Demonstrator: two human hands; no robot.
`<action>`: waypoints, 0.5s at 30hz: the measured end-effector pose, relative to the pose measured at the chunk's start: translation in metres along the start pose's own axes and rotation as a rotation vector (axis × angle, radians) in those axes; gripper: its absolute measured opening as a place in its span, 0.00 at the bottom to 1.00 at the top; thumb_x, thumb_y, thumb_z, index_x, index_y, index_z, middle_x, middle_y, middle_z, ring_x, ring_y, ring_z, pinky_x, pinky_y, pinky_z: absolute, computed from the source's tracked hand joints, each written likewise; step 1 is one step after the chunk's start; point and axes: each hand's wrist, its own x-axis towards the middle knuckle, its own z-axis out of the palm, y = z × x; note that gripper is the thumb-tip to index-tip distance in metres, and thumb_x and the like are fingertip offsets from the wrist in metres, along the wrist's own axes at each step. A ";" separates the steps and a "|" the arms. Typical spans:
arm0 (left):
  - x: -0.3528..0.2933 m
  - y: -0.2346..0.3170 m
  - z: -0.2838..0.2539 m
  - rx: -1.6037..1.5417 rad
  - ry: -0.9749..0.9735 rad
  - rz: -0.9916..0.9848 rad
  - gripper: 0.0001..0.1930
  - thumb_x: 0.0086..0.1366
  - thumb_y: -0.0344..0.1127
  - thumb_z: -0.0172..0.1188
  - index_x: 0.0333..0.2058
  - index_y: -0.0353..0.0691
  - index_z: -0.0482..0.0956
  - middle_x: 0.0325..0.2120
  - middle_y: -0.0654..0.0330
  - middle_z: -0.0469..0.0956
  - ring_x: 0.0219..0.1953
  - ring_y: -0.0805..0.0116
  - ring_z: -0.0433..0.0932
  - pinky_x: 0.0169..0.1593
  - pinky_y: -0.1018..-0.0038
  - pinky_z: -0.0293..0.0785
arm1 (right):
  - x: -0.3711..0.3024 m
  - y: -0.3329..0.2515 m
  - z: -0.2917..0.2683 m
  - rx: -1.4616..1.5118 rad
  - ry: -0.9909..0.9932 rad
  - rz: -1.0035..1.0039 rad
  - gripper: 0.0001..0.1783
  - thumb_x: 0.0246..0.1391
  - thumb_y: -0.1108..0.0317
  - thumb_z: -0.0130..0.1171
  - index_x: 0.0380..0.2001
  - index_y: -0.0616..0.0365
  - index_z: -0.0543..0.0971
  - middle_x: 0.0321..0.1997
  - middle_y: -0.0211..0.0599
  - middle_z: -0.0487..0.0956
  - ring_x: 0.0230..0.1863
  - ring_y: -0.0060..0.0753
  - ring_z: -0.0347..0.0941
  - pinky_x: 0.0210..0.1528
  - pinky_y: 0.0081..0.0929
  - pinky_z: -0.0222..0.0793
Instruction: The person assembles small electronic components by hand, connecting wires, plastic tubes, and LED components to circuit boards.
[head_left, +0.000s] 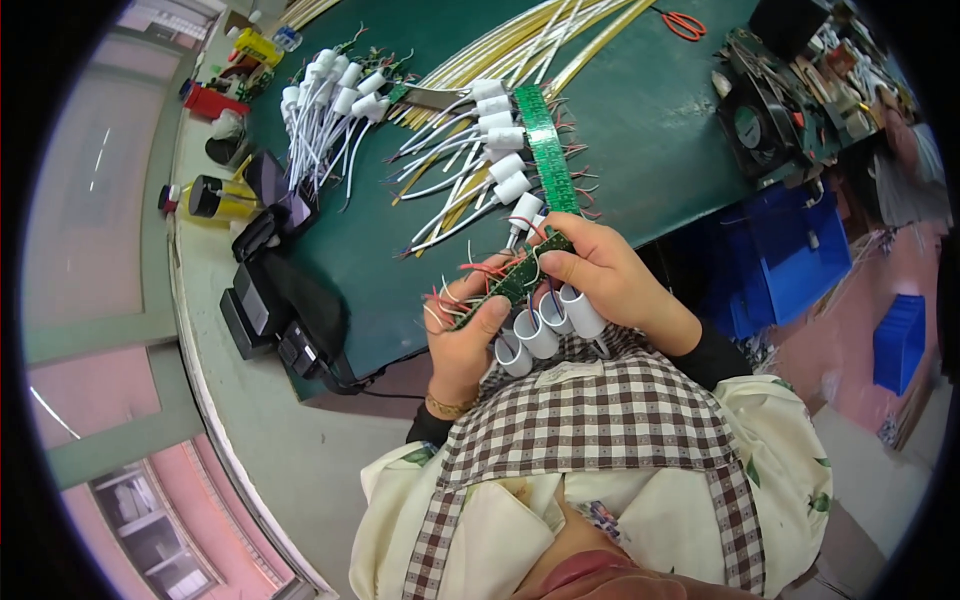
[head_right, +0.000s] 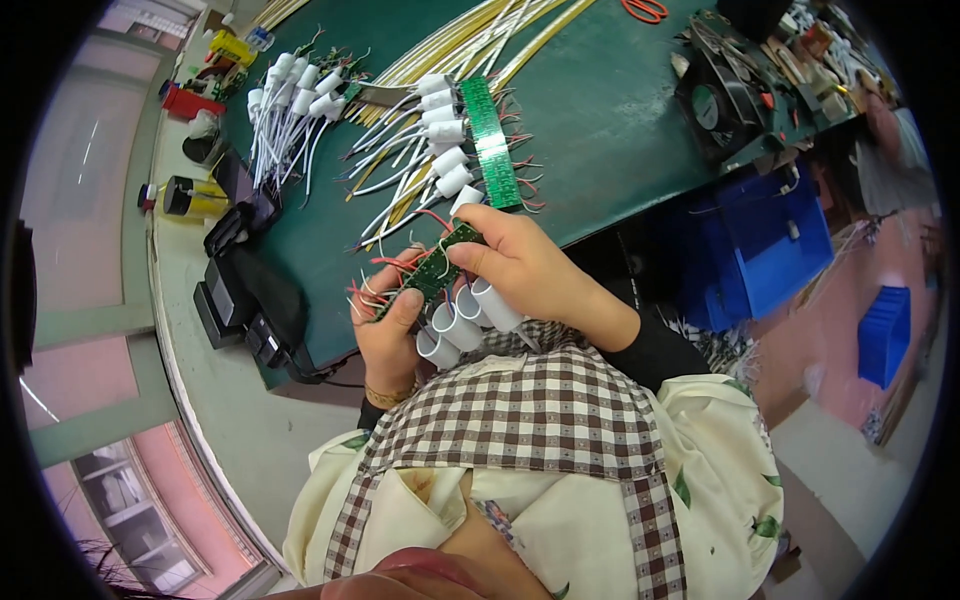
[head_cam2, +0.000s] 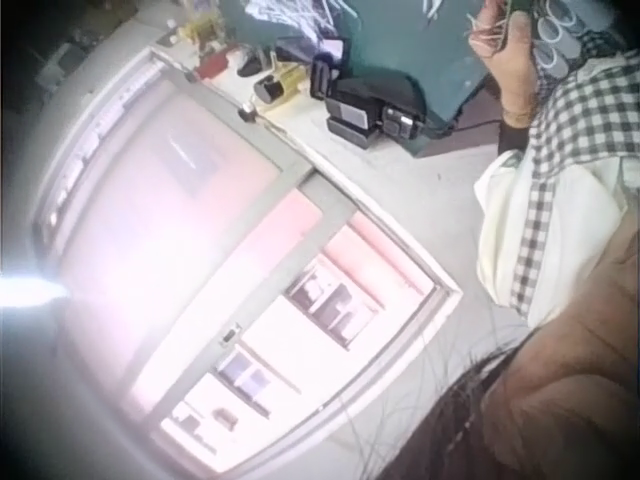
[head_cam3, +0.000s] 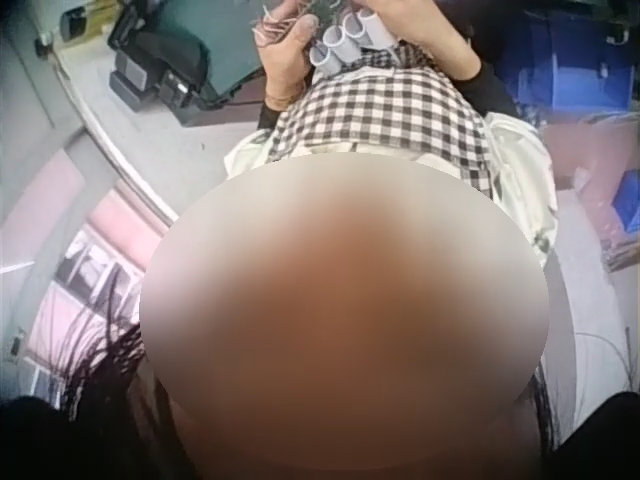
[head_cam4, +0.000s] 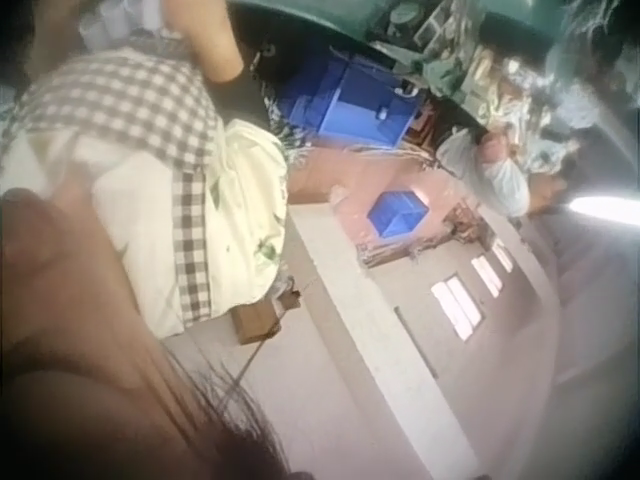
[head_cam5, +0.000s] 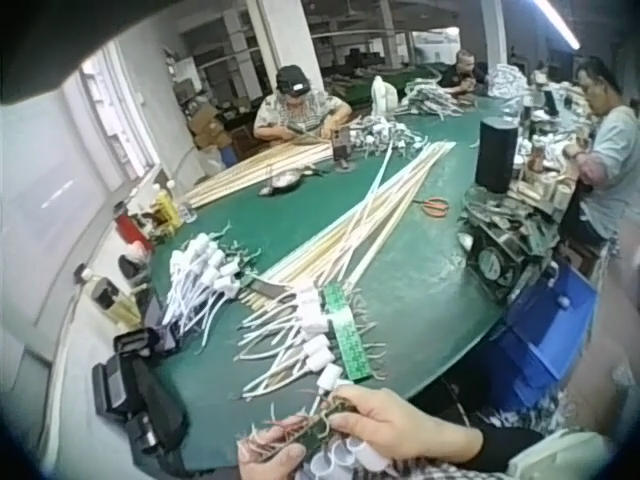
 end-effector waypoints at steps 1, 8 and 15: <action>-0.001 0.003 0.001 0.022 -0.036 -0.087 0.20 0.57 0.26 0.60 0.48 0.25 0.73 0.43 0.50 0.77 0.47 0.67 0.74 0.53 0.72 0.67 | -0.001 0.000 0.001 0.001 0.009 0.002 0.06 0.56 0.70 0.52 0.34 0.62 0.71 0.23 0.34 0.74 0.24 0.14 0.64 0.28 0.20 0.63; 0.003 0.003 0.014 0.129 -0.007 0.024 0.19 0.56 0.24 0.61 0.47 0.25 0.73 0.42 0.53 0.77 0.43 0.70 0.75 0.50 0.75 0.69 | 0.001 0.005 0.002 -0.302 0.196 -0.191 0.05 0.55 0.72 0.55 0.34 0.62 0.73 0.25 0.31 0.76 0.26 0.17 0.67 0.30 0.19 0.64; 0.030 -0.002 0.002 0.084 -0.125 0.012 0.14 0.56 0.24 0.61 0.42 0.28 0.77 0.41 0.53 0.77 0.42 0.69 0.75 0.48 0.74 0.71 | 0.016 0.006 -0.033 0.138 -0.180 0.072 0.12 0.57 0.70 0.55 0.42 0.65 0.73 0.35 0.31 0.78 0.36 0.18 0.73 0.40 0.18 0.69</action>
